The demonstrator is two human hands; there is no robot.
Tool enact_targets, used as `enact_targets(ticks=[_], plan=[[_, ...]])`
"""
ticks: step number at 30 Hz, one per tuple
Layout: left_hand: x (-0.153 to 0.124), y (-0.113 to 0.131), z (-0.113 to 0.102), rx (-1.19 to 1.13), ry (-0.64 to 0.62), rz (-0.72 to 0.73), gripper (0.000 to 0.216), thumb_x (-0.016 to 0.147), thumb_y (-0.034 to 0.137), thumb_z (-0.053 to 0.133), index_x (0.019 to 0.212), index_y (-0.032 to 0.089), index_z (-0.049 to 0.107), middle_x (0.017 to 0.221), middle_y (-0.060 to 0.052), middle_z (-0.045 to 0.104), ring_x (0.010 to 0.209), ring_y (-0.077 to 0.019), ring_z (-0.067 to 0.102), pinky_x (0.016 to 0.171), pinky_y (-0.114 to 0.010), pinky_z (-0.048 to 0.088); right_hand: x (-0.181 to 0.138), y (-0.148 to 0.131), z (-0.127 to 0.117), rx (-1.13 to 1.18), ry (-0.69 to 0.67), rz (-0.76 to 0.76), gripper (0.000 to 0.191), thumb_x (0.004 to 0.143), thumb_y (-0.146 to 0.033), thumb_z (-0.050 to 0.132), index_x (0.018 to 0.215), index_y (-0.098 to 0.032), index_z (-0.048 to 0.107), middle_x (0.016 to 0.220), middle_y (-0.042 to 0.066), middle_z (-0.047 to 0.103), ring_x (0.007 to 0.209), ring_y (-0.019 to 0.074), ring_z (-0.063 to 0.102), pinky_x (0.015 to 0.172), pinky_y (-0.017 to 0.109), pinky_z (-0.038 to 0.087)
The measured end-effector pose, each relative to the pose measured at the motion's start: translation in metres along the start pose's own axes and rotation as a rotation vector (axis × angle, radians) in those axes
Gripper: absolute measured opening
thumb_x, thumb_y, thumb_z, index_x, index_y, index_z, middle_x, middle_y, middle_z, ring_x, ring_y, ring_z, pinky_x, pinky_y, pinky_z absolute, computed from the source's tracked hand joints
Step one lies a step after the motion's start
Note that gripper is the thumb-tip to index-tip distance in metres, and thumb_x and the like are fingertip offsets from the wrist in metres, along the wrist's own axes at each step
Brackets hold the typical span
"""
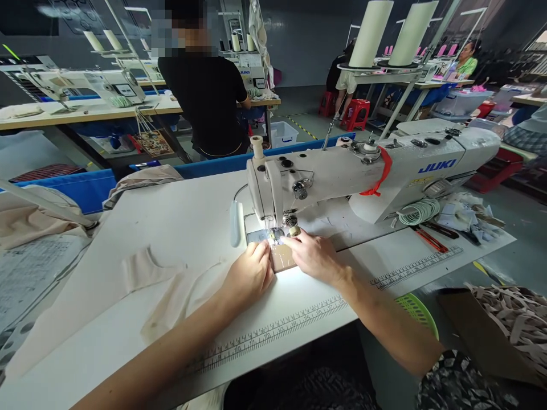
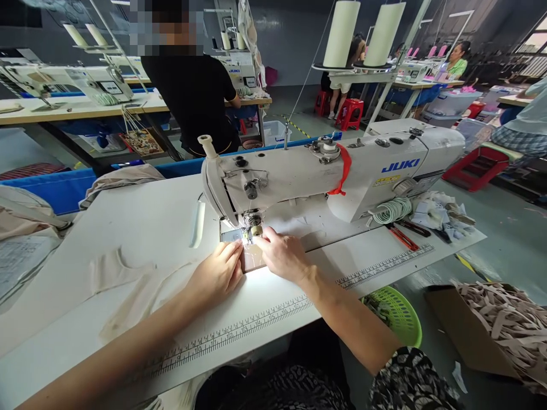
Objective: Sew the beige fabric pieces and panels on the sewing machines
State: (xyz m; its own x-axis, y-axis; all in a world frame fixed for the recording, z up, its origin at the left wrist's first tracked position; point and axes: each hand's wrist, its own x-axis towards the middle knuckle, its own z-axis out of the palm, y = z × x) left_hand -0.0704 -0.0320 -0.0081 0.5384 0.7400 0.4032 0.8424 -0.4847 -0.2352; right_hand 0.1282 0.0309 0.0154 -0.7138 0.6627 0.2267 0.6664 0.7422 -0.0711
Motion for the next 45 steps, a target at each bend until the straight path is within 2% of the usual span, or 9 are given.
enact_targets(ticks=[5, 13, 18, 21, 24, 29, 35, 40, 45], plan=[[0.003, -0.002, 0.003, 0.044, -0.014, 0.026, 0.031, 0.094, 0.016, 0.039, 0.101, 0.003, 0.066, 0.103, -0.021, 0.064, 0.089, -0.028, 0.057, 0.077, -0.04, 0.055, 0.0, 0.005, 0.001, -0.007, -0.012, 0.03, 0.036, 0.094, -0.009, 0.044, 0.118, -0.02, 0.067, 0.112, 0.009, 0.064, 0.069, 0.017, 0.061, 0.054, 0.029, 0.037], [0.003, -0.002, 0.006, 0.02, -0.01, 0.018, 0.027, 0.093, 0.016, 0.042, 0.092, 0.007, 0.067, 0.098, -0.018, 0.062, 0.086, -0.0267, 0.055, 0.076, -0.039, 0.053, -0.001, 0.002, -0.002, 0.013, -0.047, 0.035, 0.032, 0.093, -0.009, 0.046, 0.112, -0.021, 0.069, 0.104, 0.007, 0.069, 0.07, 0.0192, 0.062, 0.057, 0.031, 0.038], [0.004, -0.003, 0.004, -0.036, 0.021, 0.011, 0.028, 0.092, 0.014, 0.042, 0.097, 0.004, 0.068, 0.101, -0.02, 0.063, 0.084, -0.0272, 0.055, 0.072, -0.039, 0.053, -0.002, -0.001, -0.003, 0.041, -0.068, 0.058, 0.029, 0.093, -0.009, 0.049, 0.108, -0.023, 0.07, 0.109, 0.006, 0.071, 0.074, 0.0195, 0.064, 0.059, 0.03, 0.039], [0.004, -0.005, 0.003, -0.065, 0.043, 0.026, 0.03, 0.091, 0.013, 0.042, 0.1, 0.001, 0.068, 0.103, -0.023, 0.064, 0.084, -0.0277, 0.056, 0.073, -0.04, 0.054, 0.002, -0.001, -0.002, 0.064, -0.044, 0.124, 0.025, 0.098, -0.014, 0.049, 0.109, -0.022, 0.07, 0.11, 0.006, 0.071, 0.078, 0.0203, 0.066, 0.06, 0.03, 0.039], [0.004, -0.007, 0.004, -0.087, 0.046, 0.028, 0.032, 0.091, 0.013, 0.041, 0.102, 0.003, 0.068, 0.104, -0.021, 0.064, 0.083, -0.0268, 0.056, 0.073, -0.04, 0.055, 0.014, 0.003, -0.003, 0.092, -0.007, 0.213, 0.022, 0.103, -0.022, 0.048, 0.106, -0.019, 0.07, 0.102, 0.008, 0.073, 0.081, 0.0208, 0.067, 0.061, 0.028, 0.039], [0.003, -0.008, 0.007, -0.07, 0.062, 0.029, 0.032, 0.091, 0.014, 0.041, 0.104, 0.002, 0.068, 0.103, -0.021, 0.065, 0.082, -0.0263, 0.055, 0.072, -0.039, 0.057, 0.028, 0.012, -0.002, 0.129, 0.02, 0.279, 0.024, 0.103, -0.026, 0.054, 0.087, -0.019, 0.07, 0.078, 0.003, 0.074, 0.075, 0.0192, 0.068, 0.061, 0.026, 0.036], [0.003, -0.009, 0.011, -0.059, 0.089, 0.034, 0.033, 0.091, 0.014, 0.041, 0.105, 0.001, 0.067, 0.106, -0.022, 0.065, 0.084, -0.027, 0.057, 0.074, -0.041, 0.058, 0.018, 0.009, 0.006, 0.121, 0.084, 0.286, 0.026, 0.105, -0.033, 0.053, 0.091, -0.018, 0.07, 0.083, 0.005, 0.076, 0.076, 0.019, 0.068, 0.06, 0.026, 0.034], [0.005, -0.016, 0.011, -0.101, 0.086, -0.01, 0.032, 0.092, 0.015, 0.043, 0.112, 0.007, 0.066, 0.112, -0.017, 0.066, 0.09, -0.0268, 0.059, 0.074, -0.038, 0.059, 0.023, 0.009, 0.009, 0.113, 0.111, 0.294, 0.027, 0.103, -0.029, 0.054, 0.084, -0.02, 0.071, 0.08, 0.005, 0.076, 0.071, 0.019, 0.067, 0.058, 0.028, 0.031], [0.005, -0.014, 0.015, -0.137, 0.069, -0.041, 0.032, 0.092, 0.014, 0.043, 0.114, 0.007, 0.064, 0.113, -0.018, 0.066, 0.09, -0.0271, 0.059, 0.076, -0.04, 0.058, 0.023, 0.014, 0.01, 0.112, 0.137, 0.273, 0.032, 0.103, -0.032, 0.054, 0.078, -0.02, 0.07, 0.075, 0.005, 0.075, 0.067, 0.0188, 0.065, 0.057, 0.028, 0.029]])
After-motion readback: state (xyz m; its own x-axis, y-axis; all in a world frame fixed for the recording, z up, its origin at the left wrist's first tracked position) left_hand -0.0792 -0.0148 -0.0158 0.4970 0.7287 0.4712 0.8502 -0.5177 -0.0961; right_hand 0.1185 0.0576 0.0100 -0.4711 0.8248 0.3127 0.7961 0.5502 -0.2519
